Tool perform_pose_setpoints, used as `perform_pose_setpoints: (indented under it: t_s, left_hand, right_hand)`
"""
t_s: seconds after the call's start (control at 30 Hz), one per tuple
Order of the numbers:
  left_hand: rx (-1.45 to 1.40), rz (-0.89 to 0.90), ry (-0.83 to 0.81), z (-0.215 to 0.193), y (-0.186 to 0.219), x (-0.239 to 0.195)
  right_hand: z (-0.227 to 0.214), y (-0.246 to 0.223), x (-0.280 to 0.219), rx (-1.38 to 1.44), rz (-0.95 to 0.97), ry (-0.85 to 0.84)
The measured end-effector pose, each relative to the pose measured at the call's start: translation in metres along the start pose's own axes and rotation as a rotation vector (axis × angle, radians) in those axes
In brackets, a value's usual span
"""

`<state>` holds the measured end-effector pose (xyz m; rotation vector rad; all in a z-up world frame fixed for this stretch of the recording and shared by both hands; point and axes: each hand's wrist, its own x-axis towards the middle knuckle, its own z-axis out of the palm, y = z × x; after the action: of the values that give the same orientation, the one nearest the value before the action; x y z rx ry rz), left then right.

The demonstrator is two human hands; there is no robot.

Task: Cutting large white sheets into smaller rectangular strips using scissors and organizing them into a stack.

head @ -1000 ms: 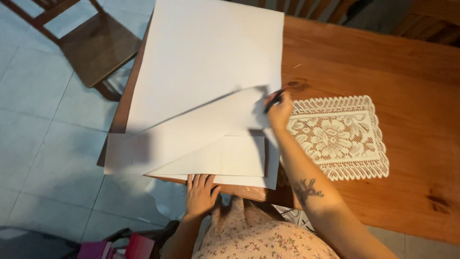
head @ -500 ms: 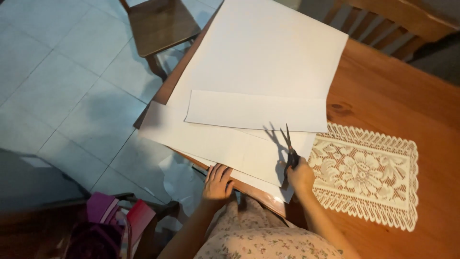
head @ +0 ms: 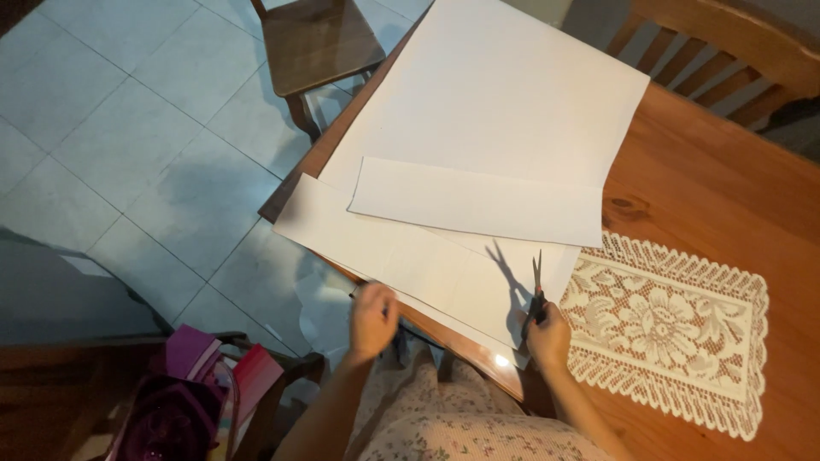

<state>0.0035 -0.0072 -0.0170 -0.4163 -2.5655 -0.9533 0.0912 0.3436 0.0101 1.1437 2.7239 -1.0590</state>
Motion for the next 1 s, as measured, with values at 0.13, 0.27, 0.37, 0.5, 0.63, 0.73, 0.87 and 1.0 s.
perform_pose_setpoints:
  t_s: [0.13, 0.27, 0.37, 0.5, 0.63, 0.73, 0.87, 1.0]
  left_hand:
    - [0.213, -0.193, 0.238, -0.048, -0.053, 0.084]
    - [0.403, -0.218, 0.247, -0.061, -0.128, 0.135]
    - [0.419, -0.464, -0.09, -0.059, -0.167, 0.159]
    - [0.398, -0.53, -0.18, -0.055, -0.182, 0.179]
    - [0.134, -0.575, -0.262, -0.068, -0.18, 0.2]
    - [-0.032, -0.783, -0.448, -0.089, -0.161, 0.22]
    - [-0.045, -0.753, -0.5, -0.083, -0.172, 0.227]
    - [-0.046, -0.687, -0.473, -0.058, -0.218, 0.212]
  right_hand:
    - [0.004, 0.003, -0.004, -0.01, 0.02, 0.028]
    - [-0.001, -0.015, -0.022, 0.043, 0.061, 0.067]
    - [0.005, -0.009, -0.02, 0.053, 0.057, 0.099]
    - [0.004, -0.015, -0.029, -0.001, 0.065, 0.134]
    - [-0.014, -0.028, -0.037, -0.184, 0.077, 0.077]
    - [-0.015, -0.022, -0.043, -0.105, 0.113, 0.117]
    - [-0.01, -0.002, -0.036, -0.081, 0.118, 0.15]
    - [-0.007, -0.002, -0.038, -0.104, 0.144, 0.133]
